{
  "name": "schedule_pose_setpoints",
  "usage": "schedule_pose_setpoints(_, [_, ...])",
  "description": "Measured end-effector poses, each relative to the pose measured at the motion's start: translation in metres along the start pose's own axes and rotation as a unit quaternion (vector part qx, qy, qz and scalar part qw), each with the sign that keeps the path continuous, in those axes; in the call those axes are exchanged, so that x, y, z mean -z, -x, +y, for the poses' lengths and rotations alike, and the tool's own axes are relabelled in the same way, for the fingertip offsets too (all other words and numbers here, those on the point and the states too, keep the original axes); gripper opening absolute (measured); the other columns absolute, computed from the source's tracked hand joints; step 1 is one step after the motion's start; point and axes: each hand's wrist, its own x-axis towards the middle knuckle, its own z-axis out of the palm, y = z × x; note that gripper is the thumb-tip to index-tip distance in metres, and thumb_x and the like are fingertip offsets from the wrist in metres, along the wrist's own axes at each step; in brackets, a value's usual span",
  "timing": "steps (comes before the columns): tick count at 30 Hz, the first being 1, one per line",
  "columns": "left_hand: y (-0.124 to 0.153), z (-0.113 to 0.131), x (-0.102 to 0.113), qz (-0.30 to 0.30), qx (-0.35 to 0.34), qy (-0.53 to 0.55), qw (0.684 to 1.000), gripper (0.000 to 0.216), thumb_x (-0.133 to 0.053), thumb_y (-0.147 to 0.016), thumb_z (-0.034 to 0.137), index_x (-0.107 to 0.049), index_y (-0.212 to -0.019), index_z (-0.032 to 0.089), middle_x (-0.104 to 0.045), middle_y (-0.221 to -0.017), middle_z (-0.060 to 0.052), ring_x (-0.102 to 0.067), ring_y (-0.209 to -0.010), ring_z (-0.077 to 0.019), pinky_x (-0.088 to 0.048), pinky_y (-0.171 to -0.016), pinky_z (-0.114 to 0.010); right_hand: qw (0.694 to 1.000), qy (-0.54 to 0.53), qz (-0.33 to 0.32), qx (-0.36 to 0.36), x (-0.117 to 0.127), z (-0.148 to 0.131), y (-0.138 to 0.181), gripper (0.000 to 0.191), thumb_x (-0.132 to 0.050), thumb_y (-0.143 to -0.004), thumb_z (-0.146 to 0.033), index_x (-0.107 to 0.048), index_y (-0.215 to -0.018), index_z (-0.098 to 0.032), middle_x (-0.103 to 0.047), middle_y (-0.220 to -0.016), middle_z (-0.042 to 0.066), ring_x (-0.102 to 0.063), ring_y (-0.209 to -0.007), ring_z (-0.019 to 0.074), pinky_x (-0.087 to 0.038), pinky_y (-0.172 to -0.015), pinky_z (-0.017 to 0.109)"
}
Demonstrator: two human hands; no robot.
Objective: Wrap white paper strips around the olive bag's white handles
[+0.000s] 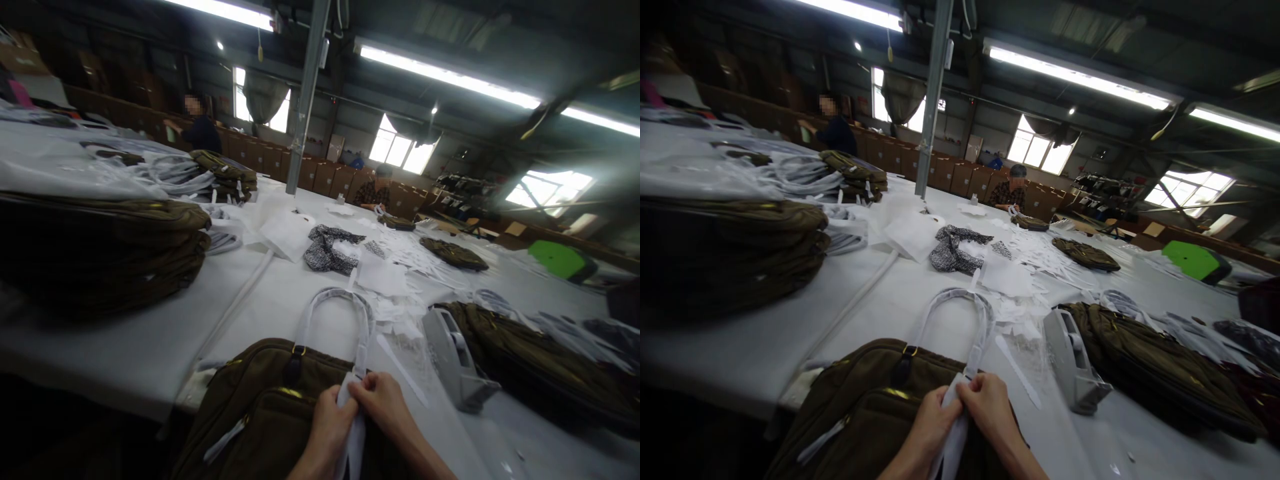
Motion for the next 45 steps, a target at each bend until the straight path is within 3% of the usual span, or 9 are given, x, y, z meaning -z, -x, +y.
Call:
schedule_pose_setpoints(3, [0.001,-0.001,0.000,0.001,0.003,-0.003,1.000,0.021,-0.055,-0.067,0.029,-0.061,-0.070,0.009,-0.056,-0.059,-0.002,-0.045,-0.054,-0.0127,-0.032,-0.048,-0.023,0.998,-0.052,0.028,-0.025,0.000,0.004,0.002,0.018,-0.061,-0.065,-0.032,-0.053,-0.069,-0.017,-0.055,-0.050,-0.003,-0.053,-0.050,0.0139,-0.035,-0.047,0.021])
schedule_pose_setpoints(7, [0.003,-0.002,0.001,-0.009,0.005,0.005,1.000,0.022,-0.057,-0.068,0.030,-0.062,-0.072,0.009,-0.058,-0.058,-0.002,-0.046,-0.053,-0.0126,-0.032,-0.047,-0.022,0.978,-0.183,-0.045,-0.083,-0.004,0.012,0.004,0.031,-0.059,-0.068,-0.039,-0.043,-0.086,-0.019,-0.044,-0.041,-0.010,-0.039,-0.033,0.0099,-0.027,-0.033,0.019])
schedule_pose_setpoints(15, [0.000,-0.007,0.000,-0.017,0.009,0.050,0.999,0.025,-0.063,-0.065,0.033,-0.063,-0.072,0.009,-0.061,-0.060,-0.003,-0.049,-0.054,-0.0139,-0.033,-0.048,-0.022,0.956,-0.276,-0.093,-0.025,-0.003,0.029,0.006,0.046,-0.065,-0.064,-0.051,-0.042,-0.088,-0.019,-0.044,-0.040,-0.011,-0.035,-0.031,0.0069,-0.026,-0.032,0.017])
schedule_pose_setpoints(20, [0.002,-0.001,0.001,-0.012,0.015,0.054,0.998,0.016,-0.062,-0.062,0.025,-0.062,-0.069,0.010,-0.057,-0.055,0.000,-0.048,-0.051,-0.0126,-0.034,-0.049,-0.022,0.949,-0.292,-0.116,0.018,0.013,0.020,0.018,0.043,-0.052,-0.078,-0.057,-0.053,-0.084,-0.015,-0.044,-0.041,-0.008,-0.034,-0.034,0.0066,-0.023,-0.036,0.018])
schedule_pose_setpoints(23, [0.003,0.002,0.001,-0.016,0.005,0.042,0.999,0.016,-0.059,-0.063,0.023,-0.063,-0.071,0.010,-0.058,-0.056,0.000,-0.048,-0.051,-0.0125,-0.036,-0.050,-0.023,0.938,-0.318,-0.133,0.030,0.018,0.016,0.018,0.042,-0.058,-0.074,-0.055,-0.058,-0.074,-0.013,-0.052,-0.051,-0.003,-0.043,-0.045,0.0091,-0.031,-0.044,0.020])
schedule_pose_setpoints(26, [0.004,0.002,0.001,-0.016,0.000,0.019,1.000,0.020,-0.058,-0.066,0.027,-0.062,-0.073,0.009,-0.059,-0.059,-0.002,-0.049,-0.053,-0.0135,-0.036,-0.051,-0.023,0.949,-0.284,-0.135,0.023,0.014,0.019,0.011,0.043,-0.059,-0.072,-0.053,-0.061,-0.068,-0.011,-0.056,-0.054,0.000,-0.046,-0.050,0.0112,-0.032,-0.049,0.022])
schedule_pose_setpoints(32, [0.005,0.000,0.001,-0.007,-0.004,0.026,1.000,0.030,-0.062,-0.068,0.039,-0.061,-0.072,0.010,-0.058,-0.058,-0.002,-0.050,-0.056,-0.0147,-0.034,-0.050,-0.022,0.976,-0.188,-0.109,-0.002,0.004,0.021,0.000,0.037,-0.056,-0.072,-0.043,-0.058,-0.055,-0.011,-0.047,-0.045,-0.002,-0.038,-0.045,0.0090,-0.025,-0.045,0.021])
schedule_pose_setpoints(39, [0.003,-0.002,0.001,0.009,-0.024,-0.002,1.000,0.023,-0.063,-0.067,0.033,-0.062,-0.068,0.009,-0.059,-0.060,-0.002,-0.049,-0.060,-0.0153,-0.032,-0.052,-0.022,0.997,-0.045,-0.056,-0.034,0.007,0.006,-0.002,0.033,-0.055,-0.070,-0.035,-0.054,-0.044,-0.014,-0.043,-0.040,-0.002,-0.041,-0.044,0.0106,-0.025,-0.043,0.022])
schedule_pose_setpoints(45, [0.004,-0.002,0.002,0.004,-0.021,0.006,1.000,0.018,-0.059,-0.067,0.027,-0.062,-0.070,0.010,-0.061,-0.061,-0.003,-0.051,-0.061,-0.0163,-0.034,-0.053,-0.023,0.998,0.003,-0.043,-0.038,0.009,-0.003,-0.003,0.029,-0.057,-0.066,-0.032,-0.052,-0.042,-0.016,-0.047,-0.041,0.000,-0.047,-0.046,0.0133,-0.027,-0.044,0.023])
